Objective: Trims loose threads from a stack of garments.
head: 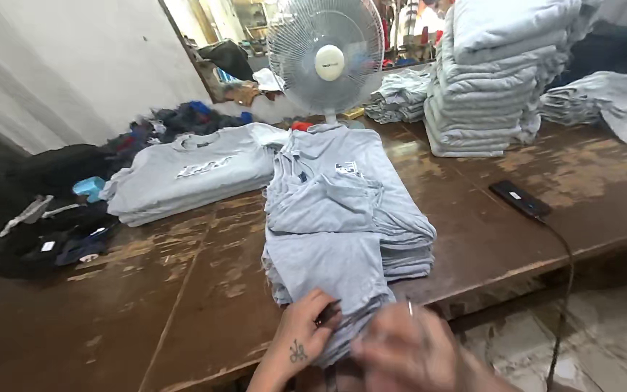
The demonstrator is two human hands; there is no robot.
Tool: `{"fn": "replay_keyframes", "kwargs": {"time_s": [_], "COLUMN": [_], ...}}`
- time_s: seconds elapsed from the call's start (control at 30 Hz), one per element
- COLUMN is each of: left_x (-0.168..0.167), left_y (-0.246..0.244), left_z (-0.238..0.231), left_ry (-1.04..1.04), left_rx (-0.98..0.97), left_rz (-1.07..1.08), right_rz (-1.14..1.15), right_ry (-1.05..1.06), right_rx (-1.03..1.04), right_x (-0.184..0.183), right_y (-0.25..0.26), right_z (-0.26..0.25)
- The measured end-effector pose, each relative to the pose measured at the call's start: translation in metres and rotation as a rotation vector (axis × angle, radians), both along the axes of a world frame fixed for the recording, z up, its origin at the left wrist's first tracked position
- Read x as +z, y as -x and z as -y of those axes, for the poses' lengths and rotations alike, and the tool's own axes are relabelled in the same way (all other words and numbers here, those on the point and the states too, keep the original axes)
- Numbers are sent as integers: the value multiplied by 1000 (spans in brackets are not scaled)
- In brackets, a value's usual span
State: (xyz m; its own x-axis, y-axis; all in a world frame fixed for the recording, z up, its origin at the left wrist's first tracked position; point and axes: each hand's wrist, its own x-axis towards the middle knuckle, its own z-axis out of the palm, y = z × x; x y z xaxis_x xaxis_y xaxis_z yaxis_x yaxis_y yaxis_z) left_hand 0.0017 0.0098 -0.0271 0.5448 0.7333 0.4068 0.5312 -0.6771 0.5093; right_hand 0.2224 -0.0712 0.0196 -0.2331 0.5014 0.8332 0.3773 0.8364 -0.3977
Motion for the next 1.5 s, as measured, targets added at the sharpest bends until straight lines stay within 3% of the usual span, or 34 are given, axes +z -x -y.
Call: {"fn": "replay_keyframes", "kwargs": {"time_s": [0.03,0.1,0.2,0.33,0.47,0.53,0.6,0.73,0.77,0.83,0.9,0.97,1.1,1.27,1.4,1.5], "left_x": [3,11,13,7,29,33,39,43,44,47,49,44,7,-1,-1,0], "left_y": [-3,-12,-14,4,-17,-18,2,25,23,5,-27,-61,-85,-73,-78,-77], "left_z": [0,2,8,4,-2,-1,4,5,5,4,3,0,-11,-6,-8,-7], "left_ry": [5,22,33,74,-2,-87,3,397,367,215,256,376,466,563,588,557], "left_rx": [1,-3,-3,-32,35,36,-43,-33,-23,-40,-104,-116,-3,-34,-35,-51], "left_rz": [29,31,-99,-48,-96,-39,-68,-432,-373,-14,393,588,538,837,914,832], "right_rz": [126,281,251,291,206,230,202,281,267,135,-13,6,130,265,76,95], "right_ry": [32,162,186,290,300,271,165,156,173,125,115,185,239,436,275,266], "right_rx": [-179,-321,-307,-161,-252,-306,-327,-253,-264,-336,-361,-372,-377,-271,-342,-351], "right_x": [-12,-36,-57,-50,-32,-47,-67,-90,-91,-83,-70,-61,-82,-80,-61,-78], "right_y": [-9,-24,-45,-78,-48,-33,-31,-40,-43,-45,-39,-29,-32,-70,-52,-36], "right_z": [-27,-64,-54,-11,-32,-53,-54,-30,-26,-28,-34,-43,-50,-17,-31,-53]}}
